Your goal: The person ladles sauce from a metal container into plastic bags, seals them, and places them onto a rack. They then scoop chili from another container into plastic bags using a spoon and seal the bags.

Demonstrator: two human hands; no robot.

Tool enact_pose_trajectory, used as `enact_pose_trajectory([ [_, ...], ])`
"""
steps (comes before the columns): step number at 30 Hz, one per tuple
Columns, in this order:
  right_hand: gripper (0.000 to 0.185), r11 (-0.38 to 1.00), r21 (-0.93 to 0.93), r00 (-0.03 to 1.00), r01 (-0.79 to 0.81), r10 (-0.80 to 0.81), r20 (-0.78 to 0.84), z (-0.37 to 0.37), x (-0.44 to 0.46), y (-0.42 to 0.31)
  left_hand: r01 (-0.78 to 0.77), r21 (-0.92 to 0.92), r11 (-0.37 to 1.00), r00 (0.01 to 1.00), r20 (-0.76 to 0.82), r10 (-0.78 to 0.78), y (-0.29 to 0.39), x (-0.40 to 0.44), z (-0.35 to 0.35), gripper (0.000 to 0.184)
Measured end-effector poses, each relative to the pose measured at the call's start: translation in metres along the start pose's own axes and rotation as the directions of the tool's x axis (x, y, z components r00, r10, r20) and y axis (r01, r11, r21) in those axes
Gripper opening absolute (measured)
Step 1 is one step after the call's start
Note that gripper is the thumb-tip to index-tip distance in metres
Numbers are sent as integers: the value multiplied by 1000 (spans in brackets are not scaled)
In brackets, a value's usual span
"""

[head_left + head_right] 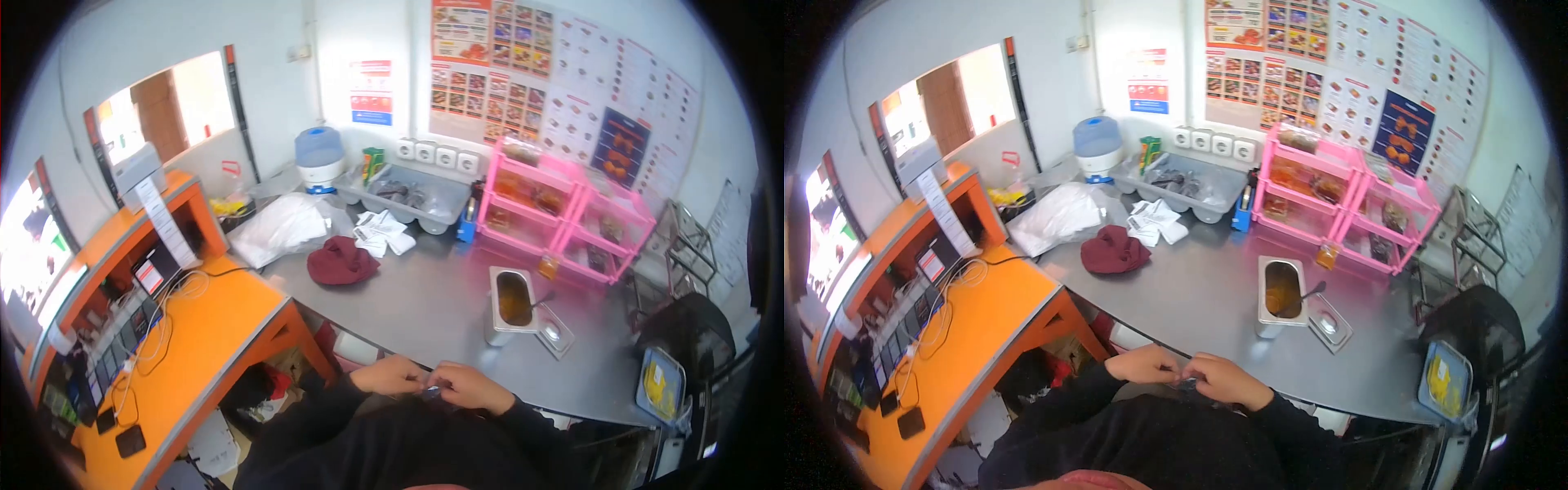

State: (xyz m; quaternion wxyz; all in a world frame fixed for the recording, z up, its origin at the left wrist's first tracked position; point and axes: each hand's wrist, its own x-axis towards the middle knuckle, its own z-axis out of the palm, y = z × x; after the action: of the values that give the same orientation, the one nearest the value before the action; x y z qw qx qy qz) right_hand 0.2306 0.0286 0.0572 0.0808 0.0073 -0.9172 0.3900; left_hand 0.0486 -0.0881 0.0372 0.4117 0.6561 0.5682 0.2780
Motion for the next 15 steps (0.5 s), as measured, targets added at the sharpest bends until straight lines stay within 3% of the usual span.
enact_pose_trajectory([
  [1, 19, 999, 38, 999, -21, 20, 27, 2, 1, -2, -46, 159, 986, 998, 45, 39, 9, -3, -7, 21],
  [3, 19, 991, 118, 995, -60, 50, 80, 7, 5, -5, -74, 198, 977, 996, 64, 62, 8, -8, -8, 22],
  [6, 15, 921, -328, 932, 209, -289, -218, 21, 13, 3, -57, 265, 963, 996, 75, 38, 6, -13, -10, 22],
  [9, 18, 967, -210, 982, 146, -167, -84, 36, 14, 25, -67, 271, 960, 997, 48, 56, -9, -15, 2, 23],
  [10, 20, 998, -64, 1000, -16, 14, -24, 35, 14, 13, -82, 240, 967, 996, 58, 70, -13, -15, 10, 22],
  [12, 24, 912, 197, 929, -359, 329, 170, 29, 14, -15, -115, 181, 977, 992, 66, 104, -20, -15, 23, 22],
  [15, 30, 849, 311, 902, -428, 379, 208, 65, 11, 34, -121, 131, 984, 991, 76, 112, -33, -12, 33, 22],
])
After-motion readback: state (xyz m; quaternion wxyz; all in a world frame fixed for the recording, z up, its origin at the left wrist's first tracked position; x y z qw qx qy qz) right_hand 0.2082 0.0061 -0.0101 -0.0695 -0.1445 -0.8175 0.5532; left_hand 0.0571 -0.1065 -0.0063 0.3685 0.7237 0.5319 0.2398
